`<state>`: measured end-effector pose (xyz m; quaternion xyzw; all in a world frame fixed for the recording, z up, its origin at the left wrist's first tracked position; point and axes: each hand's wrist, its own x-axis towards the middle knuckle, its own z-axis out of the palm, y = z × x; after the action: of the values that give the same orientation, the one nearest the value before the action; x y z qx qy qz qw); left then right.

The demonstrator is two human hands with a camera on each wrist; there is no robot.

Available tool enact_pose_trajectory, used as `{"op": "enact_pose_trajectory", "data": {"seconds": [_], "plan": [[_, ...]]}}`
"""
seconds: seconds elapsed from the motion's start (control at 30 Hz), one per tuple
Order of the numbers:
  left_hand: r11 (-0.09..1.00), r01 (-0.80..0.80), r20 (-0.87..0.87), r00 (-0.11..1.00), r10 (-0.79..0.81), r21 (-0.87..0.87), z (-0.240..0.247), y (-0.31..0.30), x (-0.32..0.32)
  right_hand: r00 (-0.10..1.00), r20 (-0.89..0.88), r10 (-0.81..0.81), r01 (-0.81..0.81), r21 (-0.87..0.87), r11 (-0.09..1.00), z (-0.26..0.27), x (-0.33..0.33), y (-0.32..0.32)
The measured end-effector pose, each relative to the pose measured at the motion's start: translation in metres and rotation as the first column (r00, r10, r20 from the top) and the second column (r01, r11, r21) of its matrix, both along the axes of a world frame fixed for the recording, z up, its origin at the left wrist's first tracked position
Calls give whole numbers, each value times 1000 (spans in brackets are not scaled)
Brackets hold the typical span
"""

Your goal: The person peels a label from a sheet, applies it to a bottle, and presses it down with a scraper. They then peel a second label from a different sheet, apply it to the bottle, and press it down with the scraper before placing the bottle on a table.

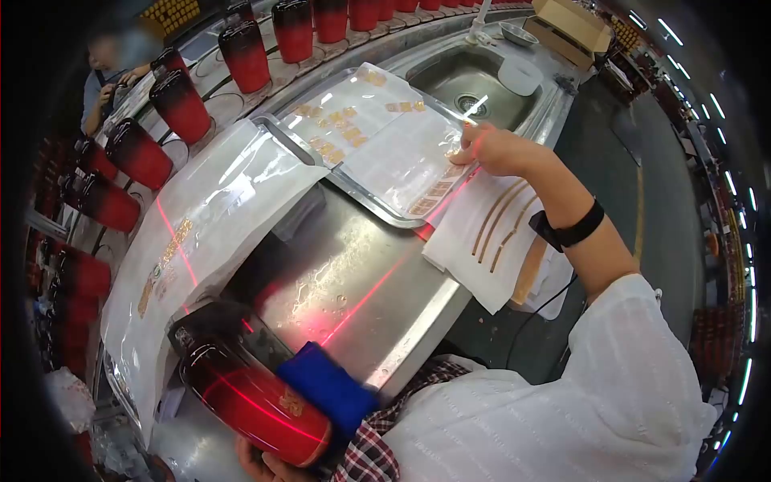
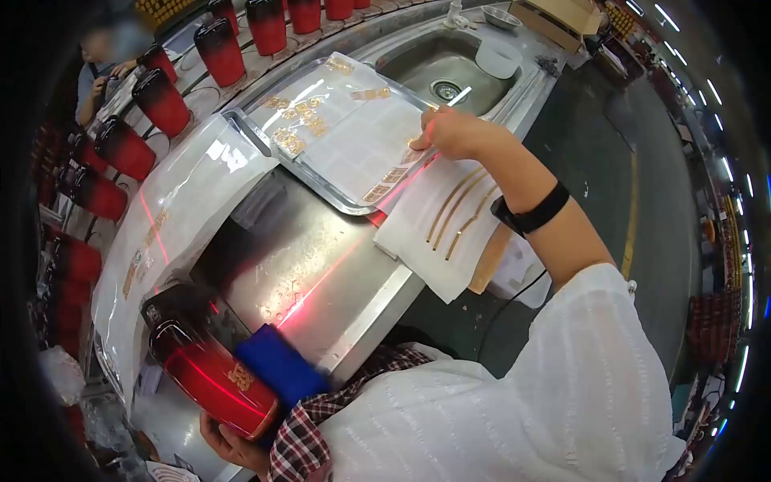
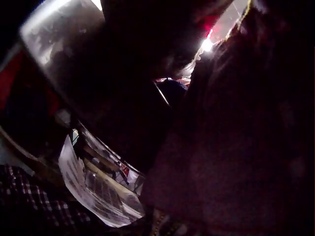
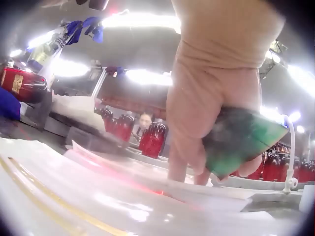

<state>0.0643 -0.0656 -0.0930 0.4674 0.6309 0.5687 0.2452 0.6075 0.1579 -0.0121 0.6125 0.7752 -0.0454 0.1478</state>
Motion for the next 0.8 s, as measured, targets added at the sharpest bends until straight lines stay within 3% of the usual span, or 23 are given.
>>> {"op": "enact_pose_trajectory", "data": {"seconds": [0.13, 0.33, 0.43, 0.53, 0.63, 0.73, 0.8], "plan": [[998, 67, 55, 996, -67, -5, 9, 1, 4, 985, 161, -63, 72, -50, 996, 17, -25, 12], [999, 49, 62, 997, -47, -18, 10, 2, 8, 935, 205, -289, 267, 128, 955, -2, -4, 55], [999, 44, 60, 997, -43, -16, 6, 0, 7, 931, 71, -358, 322, 302, 897, -19, 22, 73], [998, 53, 44, 998, -52, -37, 7, -1, 5, 871, 84, -484, 447, 275, 851, -26, 28, 85], [998, 61, 43, 997, -60, -27, 6, 1, 4, 874, -76, -480, 486, 85, 870, -37, 50, 94], [999, 38, 49, 998, -36, -31, 2, -1, 3, 865, -246, -436, 479, 153, 864, -35, 55, 88], [999, 26, 104, 994, -24, -21, 1, 0, 4, 913, -226, -341, 401, 329, 855, -40, 60, 88]]}}
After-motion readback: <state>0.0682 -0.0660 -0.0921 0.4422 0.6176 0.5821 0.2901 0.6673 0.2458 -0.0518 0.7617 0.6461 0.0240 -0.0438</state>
